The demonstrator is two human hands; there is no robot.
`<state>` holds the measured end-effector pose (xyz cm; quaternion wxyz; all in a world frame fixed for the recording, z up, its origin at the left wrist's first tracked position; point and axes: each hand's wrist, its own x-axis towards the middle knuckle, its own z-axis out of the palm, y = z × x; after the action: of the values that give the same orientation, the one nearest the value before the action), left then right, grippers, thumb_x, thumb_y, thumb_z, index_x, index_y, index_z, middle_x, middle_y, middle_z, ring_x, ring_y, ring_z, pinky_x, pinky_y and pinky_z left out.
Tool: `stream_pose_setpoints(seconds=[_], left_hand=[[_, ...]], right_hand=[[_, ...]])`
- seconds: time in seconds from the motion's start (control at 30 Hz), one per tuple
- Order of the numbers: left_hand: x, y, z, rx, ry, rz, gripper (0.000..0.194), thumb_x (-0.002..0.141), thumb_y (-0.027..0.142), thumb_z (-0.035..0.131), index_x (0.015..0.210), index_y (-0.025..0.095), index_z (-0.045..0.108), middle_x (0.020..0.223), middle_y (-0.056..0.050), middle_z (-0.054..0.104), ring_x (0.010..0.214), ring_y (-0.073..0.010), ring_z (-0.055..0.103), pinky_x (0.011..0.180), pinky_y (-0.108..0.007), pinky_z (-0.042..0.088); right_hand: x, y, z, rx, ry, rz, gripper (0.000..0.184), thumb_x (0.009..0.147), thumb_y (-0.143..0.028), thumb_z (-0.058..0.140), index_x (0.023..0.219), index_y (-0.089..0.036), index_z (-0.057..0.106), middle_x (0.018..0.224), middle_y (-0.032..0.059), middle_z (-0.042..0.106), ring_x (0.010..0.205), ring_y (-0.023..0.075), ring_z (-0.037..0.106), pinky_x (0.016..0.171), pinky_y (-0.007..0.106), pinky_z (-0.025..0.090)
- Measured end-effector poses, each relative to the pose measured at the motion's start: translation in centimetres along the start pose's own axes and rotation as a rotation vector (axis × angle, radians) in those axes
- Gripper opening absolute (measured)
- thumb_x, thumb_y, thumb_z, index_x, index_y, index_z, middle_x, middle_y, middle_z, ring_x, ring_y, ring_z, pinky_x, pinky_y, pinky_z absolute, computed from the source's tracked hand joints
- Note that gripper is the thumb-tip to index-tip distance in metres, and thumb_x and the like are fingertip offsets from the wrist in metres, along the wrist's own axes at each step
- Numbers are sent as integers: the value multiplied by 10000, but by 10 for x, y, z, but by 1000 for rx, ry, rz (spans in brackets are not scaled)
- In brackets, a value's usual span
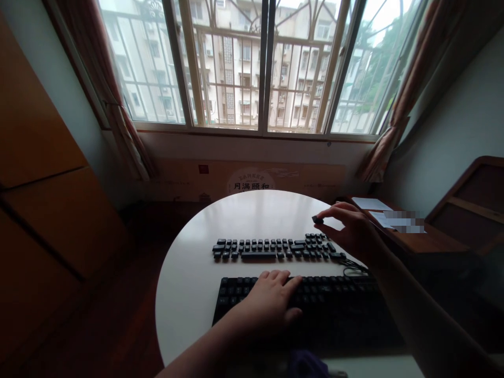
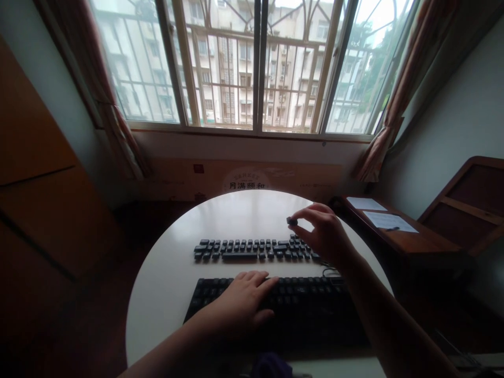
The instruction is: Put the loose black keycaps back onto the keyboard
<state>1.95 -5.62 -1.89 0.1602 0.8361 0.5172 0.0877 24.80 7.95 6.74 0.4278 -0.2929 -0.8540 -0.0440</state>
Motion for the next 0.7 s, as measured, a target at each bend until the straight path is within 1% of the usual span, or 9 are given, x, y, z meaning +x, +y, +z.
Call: stream_pose_setpoints(seconds=[0.03, 0.1, 0.13, 0.27, 0.37, 0.43, 0.5, 0.6, 0.7], left_hand=[[0, -1, 0, 3, 1, -1, 719, 930, 534, 581, 1561, 260, 374, 1566, -142, 434, 1418, -381, 402, 1159, -555, 303], [1, -2, 0, 9, 1, 3, 717, 930, 531, 581, 1560, 256, 376, 1566, -145, 432, 1418, -379, 402, 1159, -549, 304], [2, -3, 0, 13, -1, 8, 714, 931, 528, 581, 1558, 253, 380, 1563, -147, 435, 1418, -377, 402, 1159, -545, 305], [4, -4, -1, 24, -22, 24, 711, 932, 524, 581, 1551, 229, 394, 1561, -162, 435, 1418, -380, 405, 1161, -536, 304], [5, -3, -1, 19, -31, 24, 694, 948, 540, 547, 1552, 235, 391, 1572, -157, 423, 1428, -375, 396, 1170, -535, 288], [5, -3, -1, 13, -26, 22, 680, 957, 545, 524, 1550, 241, 391, 1572, -153, 424, 1430, -373, 394, 1168, -537, 289], [4, -3, -2, 8, -17, 22, 667, 958, 541, 517, 1542, 239, 403, 1567, -154, 431, 1428, -377, 396, 1161, -542, 297], [4, -2, -3, 11, -19, 24, 661, 954, 530, 522, 1534, 231, 415, 1565, -160, 432, 1427, -379, 398, 1160, -542, 299], [4, -1, -4, 17, -25, 16, 663, 957, 532, 522, 1539, 235, 408, 1568, -155, 431, 1432, -371, 395, 1164, -536, 295]], right_hand=[[-11, -6, -6, 24, -22, -23, 147, 876, -397, 723, 956, -274, 727, 910, 35, 727, 889, 226, 662, 891, 394, 530], [-40, -11, -11, 41, -67, -21, 131, 860, -381, 740, 941, -279, 732, 895, 40, 726, 906, 243, 668, 963, 440, 523], [-58, -10, -10, 39, -103, 2, 121, 853, -362, 747, 943, -281, 733, 904, 42, 728, 922, 253, 672, 995, 462, 515], [-128, 1, 1, 54, -204, 135, 99, 842, -308, 735, 939, -287, 733, 981, 55, 727, 962, 272, 691, 929, 456, 568], [-160, 3, 9, 41, -187, 181, 121, 835, -297, 732, 955, -286, 733, 1070, 70, 730, 1042, 302, 690, 998, 527, 531], [-168, -1, 12, 24, -153, 180, 124, 832, -279, 731, 955, -284, 730, 1059, 69, 740, 1065, 315, 690, 1050, 581, 481], [-170, -6, 14, 12, -141, 153, 110, 837, -252, 722, 943, -282, 725, 992, 57, 753, 1062, 313, 693, 1079, 607, 443], [-167, -12, 16, -6, -170, 102, 80, 846, -228, 718, 905, -282, 716, 926, 36, 760, 1054, 303, 691, 1092, 619, 412], [-164, -12, 16, -8, -203, 65, 63, 851, -232, 722, 889, -280, 706, 956, 32, 763, 1047, 292, 686, 1077, 612, 417]])
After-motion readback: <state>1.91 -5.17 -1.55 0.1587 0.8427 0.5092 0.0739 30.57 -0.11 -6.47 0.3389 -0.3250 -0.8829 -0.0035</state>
